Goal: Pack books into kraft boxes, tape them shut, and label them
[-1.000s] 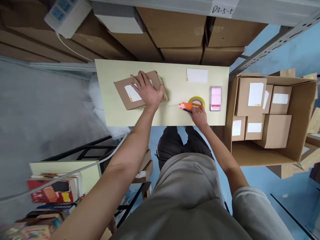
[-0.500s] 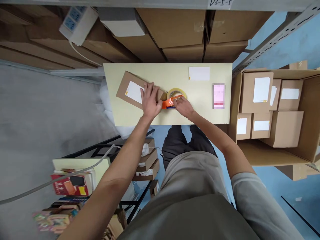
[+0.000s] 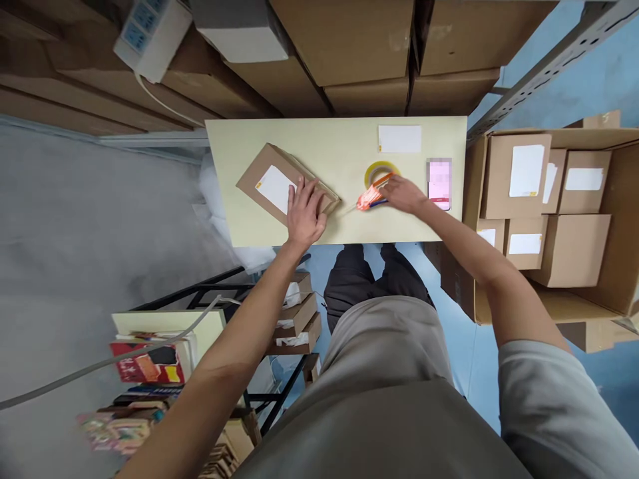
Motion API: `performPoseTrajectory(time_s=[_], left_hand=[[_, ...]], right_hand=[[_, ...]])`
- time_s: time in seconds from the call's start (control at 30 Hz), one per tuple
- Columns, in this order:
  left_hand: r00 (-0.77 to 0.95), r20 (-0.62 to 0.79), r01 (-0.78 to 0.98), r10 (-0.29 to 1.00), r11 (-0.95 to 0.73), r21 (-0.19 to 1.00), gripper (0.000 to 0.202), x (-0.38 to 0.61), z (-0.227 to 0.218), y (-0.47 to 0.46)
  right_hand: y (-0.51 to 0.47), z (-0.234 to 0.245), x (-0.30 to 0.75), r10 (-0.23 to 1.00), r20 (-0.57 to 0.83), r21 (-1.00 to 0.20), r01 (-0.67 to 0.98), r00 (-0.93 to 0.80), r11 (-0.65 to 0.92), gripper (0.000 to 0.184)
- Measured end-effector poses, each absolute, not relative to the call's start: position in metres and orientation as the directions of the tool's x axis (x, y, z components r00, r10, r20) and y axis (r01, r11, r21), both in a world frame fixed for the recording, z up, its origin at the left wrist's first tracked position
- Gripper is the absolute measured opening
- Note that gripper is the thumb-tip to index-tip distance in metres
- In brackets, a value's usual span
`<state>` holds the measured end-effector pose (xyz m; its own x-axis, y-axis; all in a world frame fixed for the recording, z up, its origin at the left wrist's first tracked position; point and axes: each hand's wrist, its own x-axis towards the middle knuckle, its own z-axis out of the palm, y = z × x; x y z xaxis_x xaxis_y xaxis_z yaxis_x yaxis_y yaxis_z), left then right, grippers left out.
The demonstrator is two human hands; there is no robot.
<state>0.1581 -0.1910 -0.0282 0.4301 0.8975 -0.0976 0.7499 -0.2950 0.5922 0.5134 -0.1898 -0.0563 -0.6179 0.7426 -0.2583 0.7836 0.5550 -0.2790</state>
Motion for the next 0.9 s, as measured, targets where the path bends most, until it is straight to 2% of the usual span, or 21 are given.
performPoseTrajectory(time_s=[0.1,0.23,0.43,0.57,0.67,0.8,0.9], left_hand=[[0.439,-0.082,0.753,0.895,-0.316,0.577,0.062,0.156,-0.033,-0.192],[0.446,-0.065,0.751,0.893,-0.333,0.570,0.064,0.156,-0.035,-0.192],[0.453,-0.064,0.768,0.889,-0.352,0.535,0.066,0.159,-0.034,-0.193],[0.446,-0.071,0.769,0.892,-0.342,0.540,0.066,0.161,-0.035,-0.194],[0.443,-0.070,0.768,0.894,-0.338,0.544,0.064,0.162,-0.035,-0.195],[0.450,-0.078,0.761,0.889,-0.337,0.554,0.065,0.163,-0.033,-0.195],[0.453,-0.076,0.742,0.888,-0.328,0.585,0.067,0.165,-0.029,-0.194]], right_hand=[[-0.172,-0.048,0.538,0.793,-0.316,-0.127,0.852,-0.521,0.509,0.059],[-0.162,-0.035,0.516,0.831,-0.364,-0.068,0.901,-0.422,0.428,0.062],[-0.148,-0.014,0.442,0.866,-0.397,-0.109,0.952,-0.305,0.285,0.064],[-0.133,-0.004,0.401,0.880,-0.415,-0.146,0.972,-0.231,0.186,0.046],[-0.118,0.003,0.379,0.888,-0.433,-0.125,0.986,-0.153,0.109,0.039],[-0.105,0.018,0.365,0.890,-0.435,-0.153,0.985,-0.137,0.076,0.044],[-0.110,0.035,0.358,0.878,-0.471,-0.179,0.984,-0.082,-0.004,0.057]])
